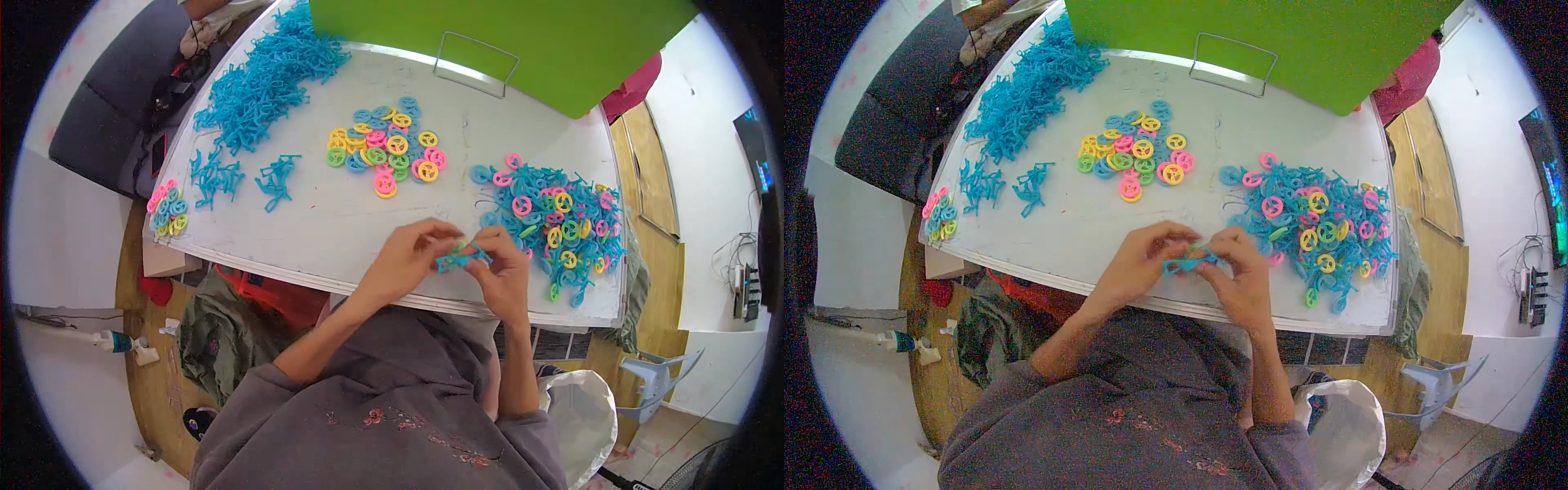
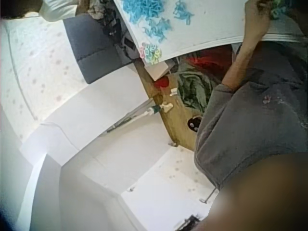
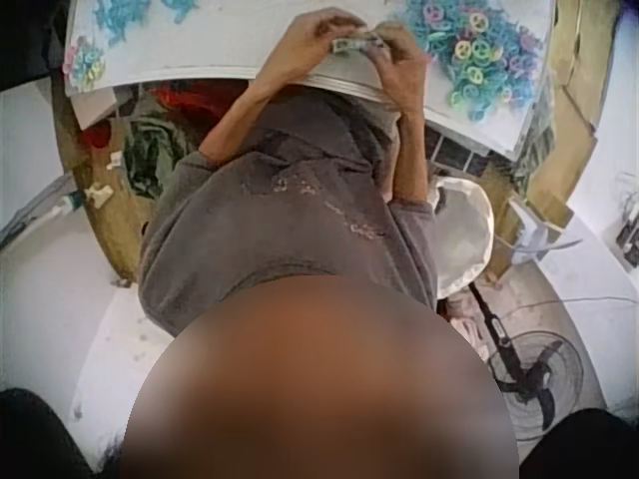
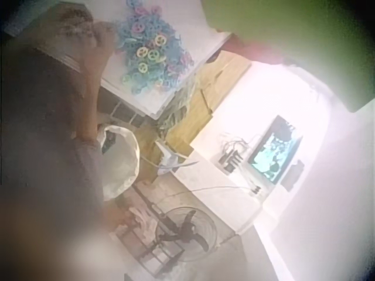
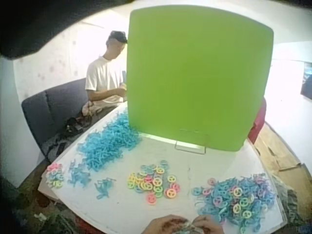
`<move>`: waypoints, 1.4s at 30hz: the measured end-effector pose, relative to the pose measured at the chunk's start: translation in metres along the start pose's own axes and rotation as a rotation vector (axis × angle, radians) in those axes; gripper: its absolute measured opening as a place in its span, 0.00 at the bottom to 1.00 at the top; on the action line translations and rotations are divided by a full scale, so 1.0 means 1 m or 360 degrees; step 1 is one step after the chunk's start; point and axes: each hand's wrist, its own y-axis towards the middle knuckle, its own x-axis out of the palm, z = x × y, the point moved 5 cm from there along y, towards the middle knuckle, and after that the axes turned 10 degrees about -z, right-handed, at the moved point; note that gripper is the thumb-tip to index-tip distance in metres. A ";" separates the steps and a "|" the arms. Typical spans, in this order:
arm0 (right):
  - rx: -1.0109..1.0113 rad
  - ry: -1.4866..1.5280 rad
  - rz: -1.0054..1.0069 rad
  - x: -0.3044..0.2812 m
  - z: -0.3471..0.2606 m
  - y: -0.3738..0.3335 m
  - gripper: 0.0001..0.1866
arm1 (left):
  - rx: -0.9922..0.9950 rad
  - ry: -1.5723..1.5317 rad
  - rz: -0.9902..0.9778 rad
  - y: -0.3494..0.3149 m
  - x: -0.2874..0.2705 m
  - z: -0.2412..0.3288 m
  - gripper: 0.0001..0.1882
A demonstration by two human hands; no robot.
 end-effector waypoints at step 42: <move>0.0090 -0.0288 0.0447 0.004 -0.002 0.020 0.11 | 0.0227 0.0266 0.0320 -0.001 -0.025 0.033 0.07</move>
